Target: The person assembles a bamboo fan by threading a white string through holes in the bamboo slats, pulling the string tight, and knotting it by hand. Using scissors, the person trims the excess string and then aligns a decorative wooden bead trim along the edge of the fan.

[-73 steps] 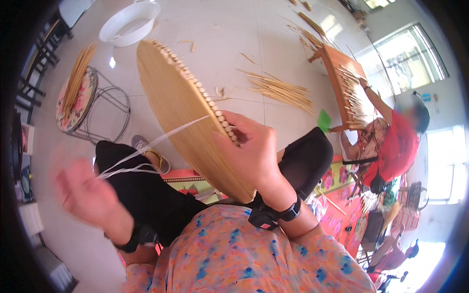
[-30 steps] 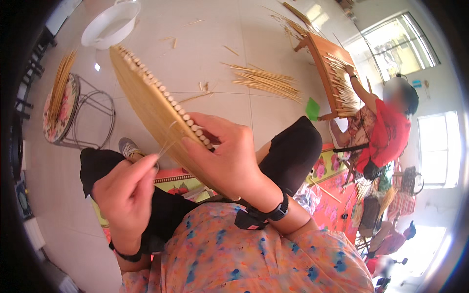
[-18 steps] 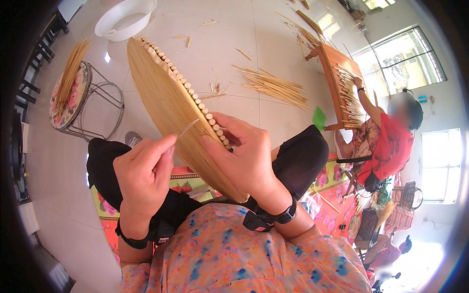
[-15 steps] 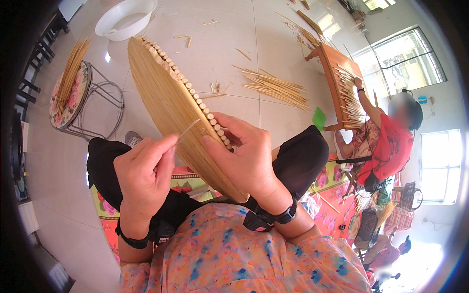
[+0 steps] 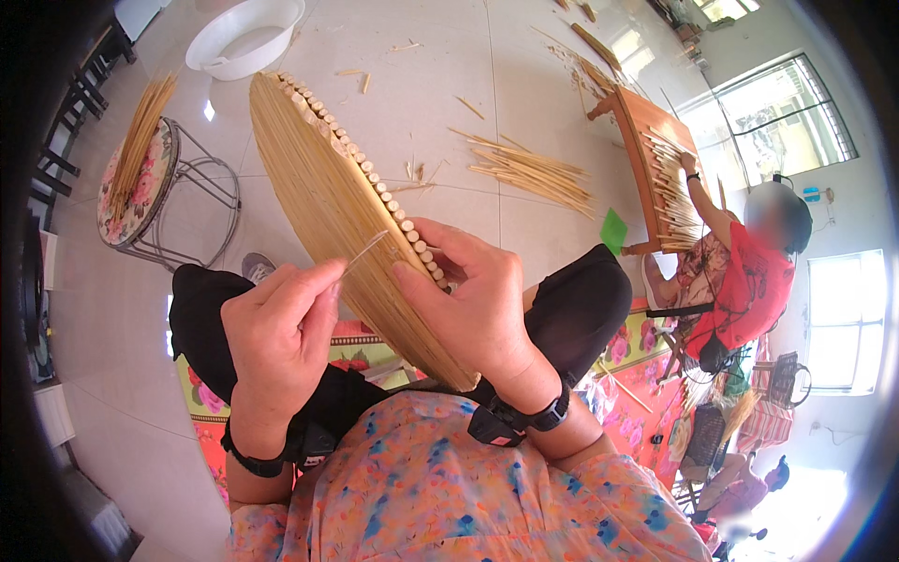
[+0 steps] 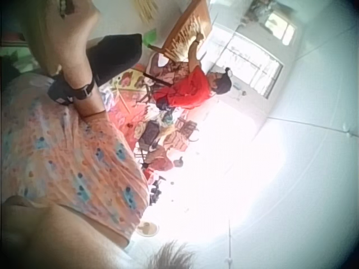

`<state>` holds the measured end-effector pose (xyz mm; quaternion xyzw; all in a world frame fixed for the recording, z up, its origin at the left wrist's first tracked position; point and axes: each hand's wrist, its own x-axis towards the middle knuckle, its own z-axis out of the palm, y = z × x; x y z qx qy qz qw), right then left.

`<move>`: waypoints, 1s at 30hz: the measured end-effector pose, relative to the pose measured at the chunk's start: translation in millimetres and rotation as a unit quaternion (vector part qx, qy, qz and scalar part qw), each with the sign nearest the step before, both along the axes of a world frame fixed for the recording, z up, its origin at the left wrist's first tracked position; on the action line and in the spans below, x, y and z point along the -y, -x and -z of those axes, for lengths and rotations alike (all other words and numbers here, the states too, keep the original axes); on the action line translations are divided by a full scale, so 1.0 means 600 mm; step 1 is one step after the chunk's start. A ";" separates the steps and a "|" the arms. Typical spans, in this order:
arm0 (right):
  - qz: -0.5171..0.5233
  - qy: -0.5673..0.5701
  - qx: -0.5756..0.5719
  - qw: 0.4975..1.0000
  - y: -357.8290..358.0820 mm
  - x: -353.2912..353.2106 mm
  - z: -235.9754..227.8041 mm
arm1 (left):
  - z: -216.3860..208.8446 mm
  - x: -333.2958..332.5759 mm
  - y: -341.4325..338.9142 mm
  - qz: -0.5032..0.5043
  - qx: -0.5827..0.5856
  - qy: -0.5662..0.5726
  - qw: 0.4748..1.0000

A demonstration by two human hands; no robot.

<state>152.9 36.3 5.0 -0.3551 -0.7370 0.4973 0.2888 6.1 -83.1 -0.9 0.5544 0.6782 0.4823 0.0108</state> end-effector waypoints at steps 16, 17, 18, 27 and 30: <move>0.002 -0.006 0.001 1.000 0.000 0.000 0.004 | -0.003 0.001 0.001 0.004 -0.001 0.004 1.000; 0.002 -0.007 0.001 1.000 0.000 0.001 0.004 | -0.003 0.001 0.001 0.004 0.000 0.005 1.000; 0.001 -0.007 0.001 1.000 0.000 0.001 0.004 | -0.003 0.002 0.001 0.004 0.000 0.005 1.000; 0.005 -0.009 0.008 1.000 -0.001 -0.001 0.003 | -0.006 0.001 0.000 0.001 -0.009 0.007 1.000; 0.006 -0.005 0.008 1.000 0.000 -0.001 0.002 | -0.002 0.000 0.000 -0.005 -0.008 0.012 1.000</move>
